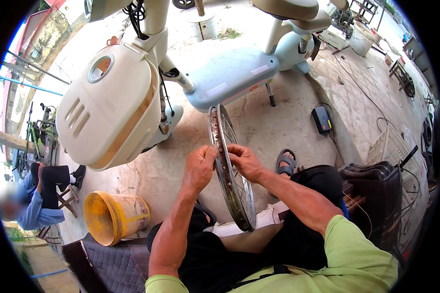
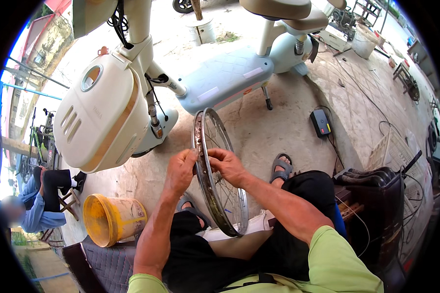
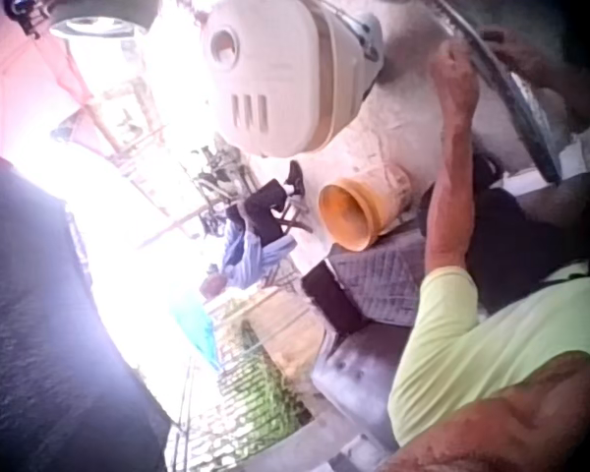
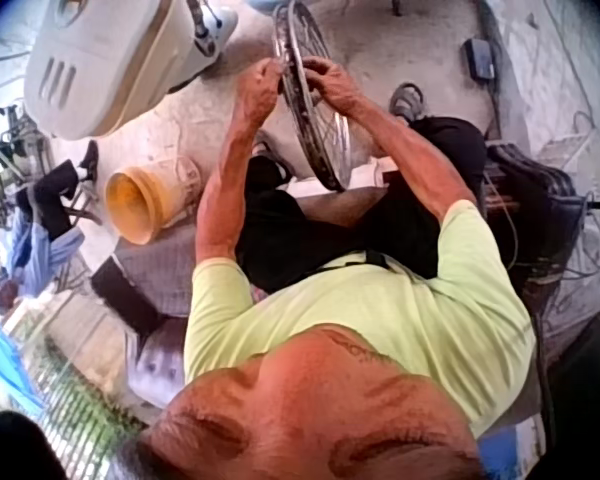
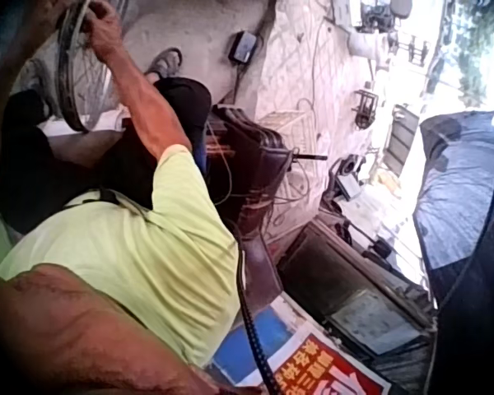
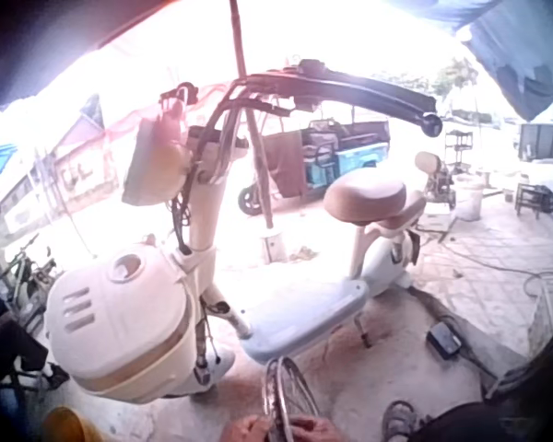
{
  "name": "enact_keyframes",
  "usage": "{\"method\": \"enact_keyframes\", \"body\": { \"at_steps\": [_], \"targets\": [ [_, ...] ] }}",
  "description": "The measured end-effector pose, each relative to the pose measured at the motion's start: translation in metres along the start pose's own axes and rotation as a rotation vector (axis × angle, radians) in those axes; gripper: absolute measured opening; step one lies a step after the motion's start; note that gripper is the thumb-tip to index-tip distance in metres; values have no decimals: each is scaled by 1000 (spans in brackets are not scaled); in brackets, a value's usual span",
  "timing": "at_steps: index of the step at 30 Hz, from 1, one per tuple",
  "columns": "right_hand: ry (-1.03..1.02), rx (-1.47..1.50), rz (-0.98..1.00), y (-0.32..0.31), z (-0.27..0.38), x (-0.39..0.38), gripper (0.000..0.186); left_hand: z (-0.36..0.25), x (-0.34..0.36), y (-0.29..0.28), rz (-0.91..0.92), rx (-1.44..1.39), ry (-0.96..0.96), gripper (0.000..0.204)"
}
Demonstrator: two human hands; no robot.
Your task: The person holds a scooter wheel on their lap and repeatedly adjusts the rim and spokes by hand. They rotate the wheel and make small manual adjustments to the rim area throughout the clip.
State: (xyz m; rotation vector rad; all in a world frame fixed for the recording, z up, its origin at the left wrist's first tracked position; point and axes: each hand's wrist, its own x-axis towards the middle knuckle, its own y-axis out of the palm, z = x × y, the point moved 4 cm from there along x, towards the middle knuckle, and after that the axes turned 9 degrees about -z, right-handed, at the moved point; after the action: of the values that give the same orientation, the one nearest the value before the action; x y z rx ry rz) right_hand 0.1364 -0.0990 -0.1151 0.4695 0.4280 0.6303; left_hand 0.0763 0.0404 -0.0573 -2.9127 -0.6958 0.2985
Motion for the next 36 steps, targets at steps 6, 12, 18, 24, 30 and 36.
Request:
{"method": "enact_keyframes", "body": {
  "at_steps": [6,12,18,24,30,36],
  "targets": [
    [-16,41,15,2,-1,3,23,8,-1,-4,-22,-16,-39,45],
    [-11,31,-4,6,2,1,22,4,-1,-2,-9,-54,-63,42],
    [16,-27,90,0,-1,10,21,6,0,-2,7,-91,-82,41],
    [-19,21,71,4,1,7,21,5,-1,-2,5,-83,-77,42],
    [6,11,98,6,6,3,21,6,-1,-2,25,-84,-73,43],
    [42,-10,115,-1,2,7,22,4,-2,-1,22,-80,-77,44]
  ]
}}
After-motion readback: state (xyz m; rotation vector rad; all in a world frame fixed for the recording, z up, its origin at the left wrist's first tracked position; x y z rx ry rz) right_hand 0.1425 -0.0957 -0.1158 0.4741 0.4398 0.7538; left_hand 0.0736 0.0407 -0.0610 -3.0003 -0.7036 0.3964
